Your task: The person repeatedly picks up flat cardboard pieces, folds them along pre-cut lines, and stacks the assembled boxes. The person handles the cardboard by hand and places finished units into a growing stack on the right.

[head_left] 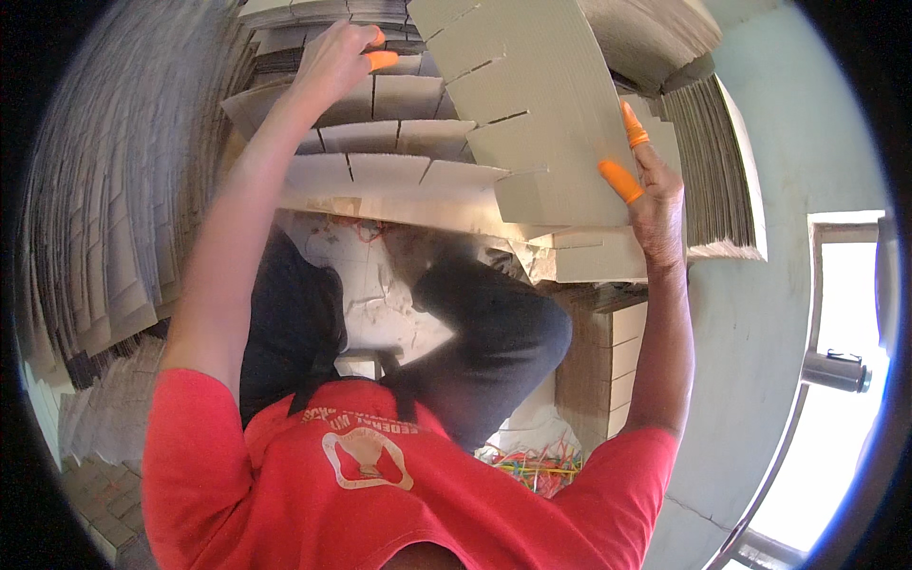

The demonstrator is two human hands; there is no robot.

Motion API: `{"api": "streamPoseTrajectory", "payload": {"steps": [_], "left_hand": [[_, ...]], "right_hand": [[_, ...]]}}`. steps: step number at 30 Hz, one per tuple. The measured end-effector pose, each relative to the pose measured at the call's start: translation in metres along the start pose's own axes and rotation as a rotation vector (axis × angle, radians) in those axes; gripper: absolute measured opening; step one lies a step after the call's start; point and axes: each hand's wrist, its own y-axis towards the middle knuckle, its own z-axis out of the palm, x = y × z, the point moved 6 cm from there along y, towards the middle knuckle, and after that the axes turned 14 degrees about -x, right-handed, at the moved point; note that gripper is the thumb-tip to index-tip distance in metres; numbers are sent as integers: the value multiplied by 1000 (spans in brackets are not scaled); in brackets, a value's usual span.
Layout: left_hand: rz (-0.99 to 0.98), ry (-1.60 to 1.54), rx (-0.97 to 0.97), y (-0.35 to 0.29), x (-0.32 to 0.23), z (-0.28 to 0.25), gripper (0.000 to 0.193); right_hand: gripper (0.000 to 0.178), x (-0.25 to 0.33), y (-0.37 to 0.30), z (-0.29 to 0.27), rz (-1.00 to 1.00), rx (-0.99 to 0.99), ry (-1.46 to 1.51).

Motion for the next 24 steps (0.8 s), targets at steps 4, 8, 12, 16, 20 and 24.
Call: {"api": "streamPoseTrajectory", "payload": {"steps": [4,8,12,16,20,24], "left_hand": [[-40,90,365,5,40,53,17],[-84,99,539,10,31,68,15],[-34,63,327,9,30,64,17],[-34,90,379,8,26,65,15],[-69,74,382,5,34,71,16],[-75,9,305,3,31,65,14]], "right_hand": [[67,-2,7,1,43,37,-30],[70,-6,5,0,88,26,41],[69,0,6,4,30,75,-17],[67,-1,8,10,3,113,50],[67,0,12,42,-139,206,75],[68,17,14,67,-135,356,23]]}}
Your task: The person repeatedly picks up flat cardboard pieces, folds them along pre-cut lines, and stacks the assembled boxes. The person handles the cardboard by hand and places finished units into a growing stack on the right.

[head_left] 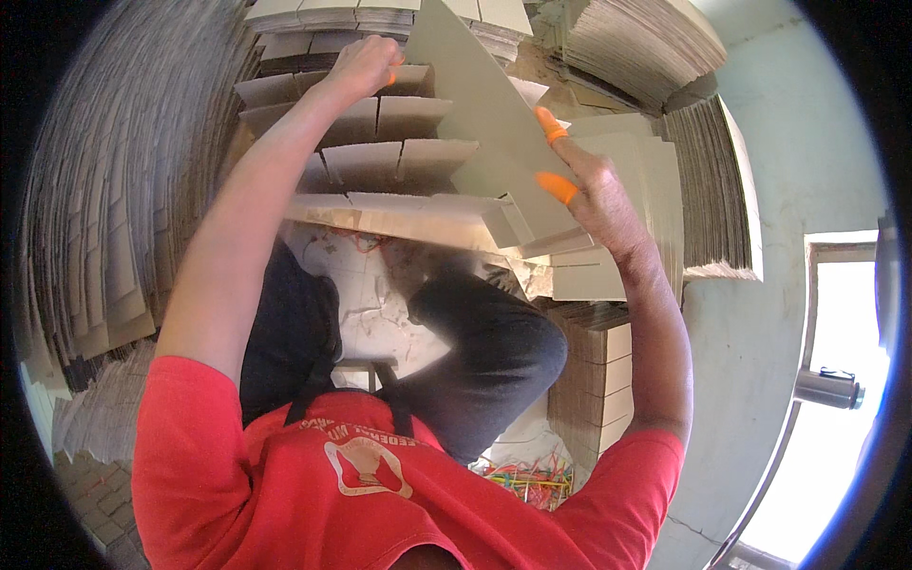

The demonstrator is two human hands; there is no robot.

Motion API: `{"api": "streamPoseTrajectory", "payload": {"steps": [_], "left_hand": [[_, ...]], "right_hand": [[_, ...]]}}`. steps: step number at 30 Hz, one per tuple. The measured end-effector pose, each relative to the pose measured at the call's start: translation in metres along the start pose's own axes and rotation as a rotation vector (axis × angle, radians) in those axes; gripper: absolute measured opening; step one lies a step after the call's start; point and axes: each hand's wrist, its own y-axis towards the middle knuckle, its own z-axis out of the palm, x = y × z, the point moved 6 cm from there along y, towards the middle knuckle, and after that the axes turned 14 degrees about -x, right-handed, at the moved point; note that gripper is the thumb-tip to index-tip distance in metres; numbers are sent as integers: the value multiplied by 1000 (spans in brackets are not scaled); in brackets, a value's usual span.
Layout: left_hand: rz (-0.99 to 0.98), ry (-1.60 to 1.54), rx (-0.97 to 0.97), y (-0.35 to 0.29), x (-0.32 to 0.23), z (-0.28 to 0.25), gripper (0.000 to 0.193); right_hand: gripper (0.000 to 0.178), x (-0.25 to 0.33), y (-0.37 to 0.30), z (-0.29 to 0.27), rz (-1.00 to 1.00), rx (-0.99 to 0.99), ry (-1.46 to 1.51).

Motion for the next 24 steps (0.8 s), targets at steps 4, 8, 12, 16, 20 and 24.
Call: {"api": "streamPoseTrajectory", "payload": {"steps": [4,8,12,16,20,24], "left_hand": [[-28,28,28,5,5,9,13],[-109,31,84,5,8,6,14],[-85,12,17,6,4,7,9],[-49,3,61,9,12,13,18],[-10,-70,-40,4,15,13,26],[-8,-19,31,6,4,15,17]], "right_hand": [[69,4,8,-4,-98,9,-20],[70,5,28,-8,27,204,-74],[76,4,11,4,90,127,-70],[82,-13,-20,18,61,-33,33],[88,-13,-33,24,87,-21,28],[87,-11,-20,31,1,131,-18]]}}
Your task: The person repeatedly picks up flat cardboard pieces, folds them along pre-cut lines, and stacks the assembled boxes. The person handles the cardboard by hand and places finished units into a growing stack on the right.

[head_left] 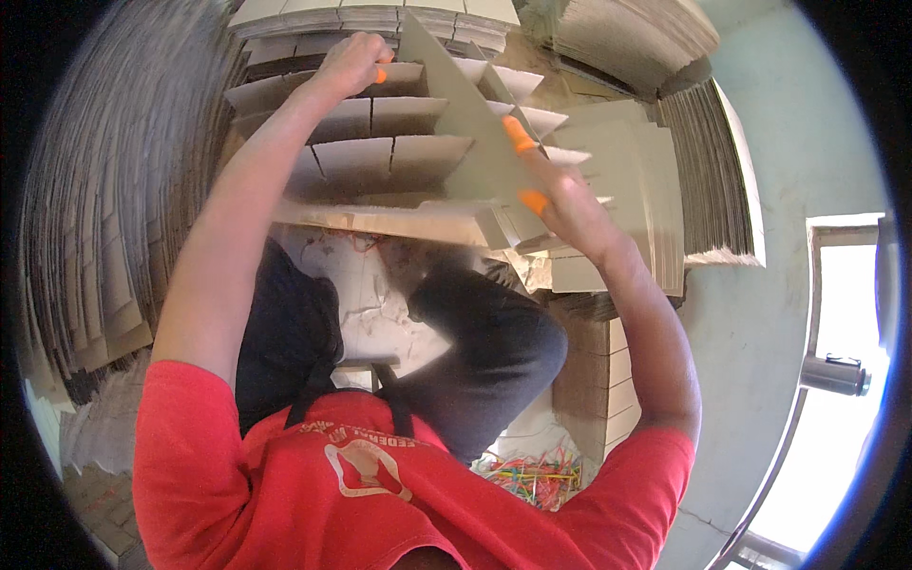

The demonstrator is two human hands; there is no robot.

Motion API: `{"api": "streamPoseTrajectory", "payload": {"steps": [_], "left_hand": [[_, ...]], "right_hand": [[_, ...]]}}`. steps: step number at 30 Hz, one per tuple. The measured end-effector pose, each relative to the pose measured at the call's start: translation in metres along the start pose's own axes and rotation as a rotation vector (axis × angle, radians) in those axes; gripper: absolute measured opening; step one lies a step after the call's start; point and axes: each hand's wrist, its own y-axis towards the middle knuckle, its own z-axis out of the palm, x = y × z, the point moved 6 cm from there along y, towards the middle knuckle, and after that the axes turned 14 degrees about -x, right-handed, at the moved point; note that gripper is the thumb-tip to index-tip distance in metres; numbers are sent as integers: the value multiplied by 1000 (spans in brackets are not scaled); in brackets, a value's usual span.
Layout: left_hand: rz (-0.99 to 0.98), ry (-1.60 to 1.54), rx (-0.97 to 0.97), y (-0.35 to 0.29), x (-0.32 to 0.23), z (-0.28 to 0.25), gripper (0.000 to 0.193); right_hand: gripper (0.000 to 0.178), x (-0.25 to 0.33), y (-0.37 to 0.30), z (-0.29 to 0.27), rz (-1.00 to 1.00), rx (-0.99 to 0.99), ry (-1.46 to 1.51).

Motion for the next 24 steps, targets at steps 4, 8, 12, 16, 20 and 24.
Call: {"api": "streamPoseTrajectory", "payload": {"steps": [4,8,12,16,20,24], "left_hand": [[-91,109,165,1,-18,-9,16],[-87,234,-11,-4,-11,-33,33],[8,40,-160,-1,-63,-75,41],[39,-336,167,-40,-129,-89,42],[145,-184,203,-91,-174,-79,50],[117,-218,245,-107,-184,-32,23]], "right_hand": [[88,-21,12,27,-81,175,-199],[88,11,20,31,-47,323,-466],[69,10,14,28,-45,282,-315],[32,-17,16,-7,247,-111,131],[16,-44,-45,-28,514,-653,245],[22,-61,-120,46,859,-738,341]]}}
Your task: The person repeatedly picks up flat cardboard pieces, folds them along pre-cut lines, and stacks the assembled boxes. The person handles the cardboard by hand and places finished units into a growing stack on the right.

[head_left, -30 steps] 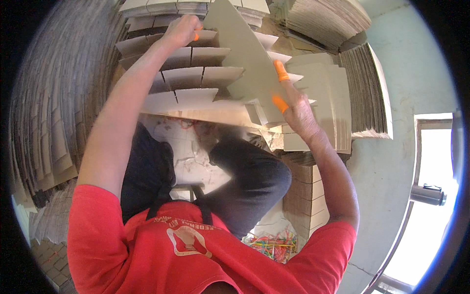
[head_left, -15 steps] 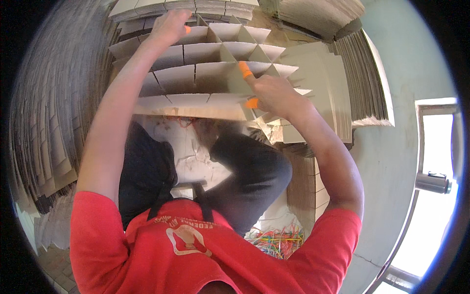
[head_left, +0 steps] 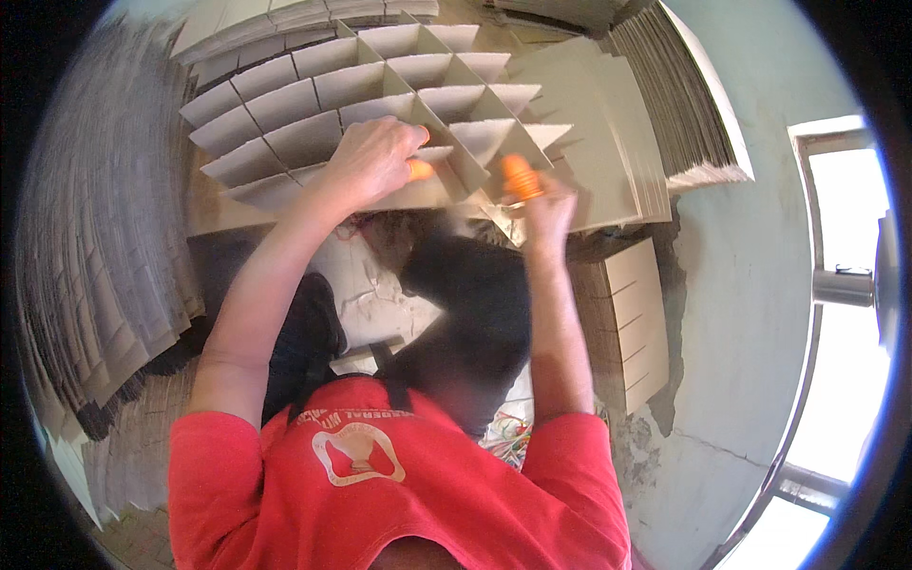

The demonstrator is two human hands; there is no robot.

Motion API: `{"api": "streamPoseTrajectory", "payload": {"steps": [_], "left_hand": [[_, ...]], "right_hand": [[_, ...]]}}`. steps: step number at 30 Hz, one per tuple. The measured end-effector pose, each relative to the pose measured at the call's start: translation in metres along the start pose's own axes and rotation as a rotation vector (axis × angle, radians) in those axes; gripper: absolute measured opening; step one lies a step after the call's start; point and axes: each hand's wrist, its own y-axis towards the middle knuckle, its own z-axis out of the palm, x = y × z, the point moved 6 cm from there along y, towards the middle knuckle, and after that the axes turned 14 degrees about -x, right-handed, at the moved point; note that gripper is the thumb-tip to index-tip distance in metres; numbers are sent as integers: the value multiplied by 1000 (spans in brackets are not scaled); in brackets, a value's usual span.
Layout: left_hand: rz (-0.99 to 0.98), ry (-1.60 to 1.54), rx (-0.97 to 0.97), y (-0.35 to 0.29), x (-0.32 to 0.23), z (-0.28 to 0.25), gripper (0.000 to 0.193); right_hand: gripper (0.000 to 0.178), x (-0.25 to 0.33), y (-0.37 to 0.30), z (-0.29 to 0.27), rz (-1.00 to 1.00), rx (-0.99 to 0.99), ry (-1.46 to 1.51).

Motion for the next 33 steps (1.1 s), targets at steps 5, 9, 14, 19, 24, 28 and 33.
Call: {"api": "streamPoseTrajectory", "payload": {"steps": [5,9,14,19,24,28,33], "left_hand": [[15,-65,-154,12,12,13,5],[59,-8,-144,21,21,23,5],[75,-28,-184,22,18,14,9],[66,-25,-215,23,28,14,10],[76,-3,-168,27,23,18,10],[-15,13,-87,21,9,8,20],[417,-40,-472,11,-49,-11,43]], "right_hand": [[41,-34,-59,70,119,167,379],[18,-40,-64,99,302,22,287],[7,-43,-46,87,488,-92,845],[13,-34,-51,83,491,-6,902],[21,-56,-40,67,163,80,43],[27,-56,-77,86,-326,432,-857],[45,-31,-111,86,-441,863,-561]]}}
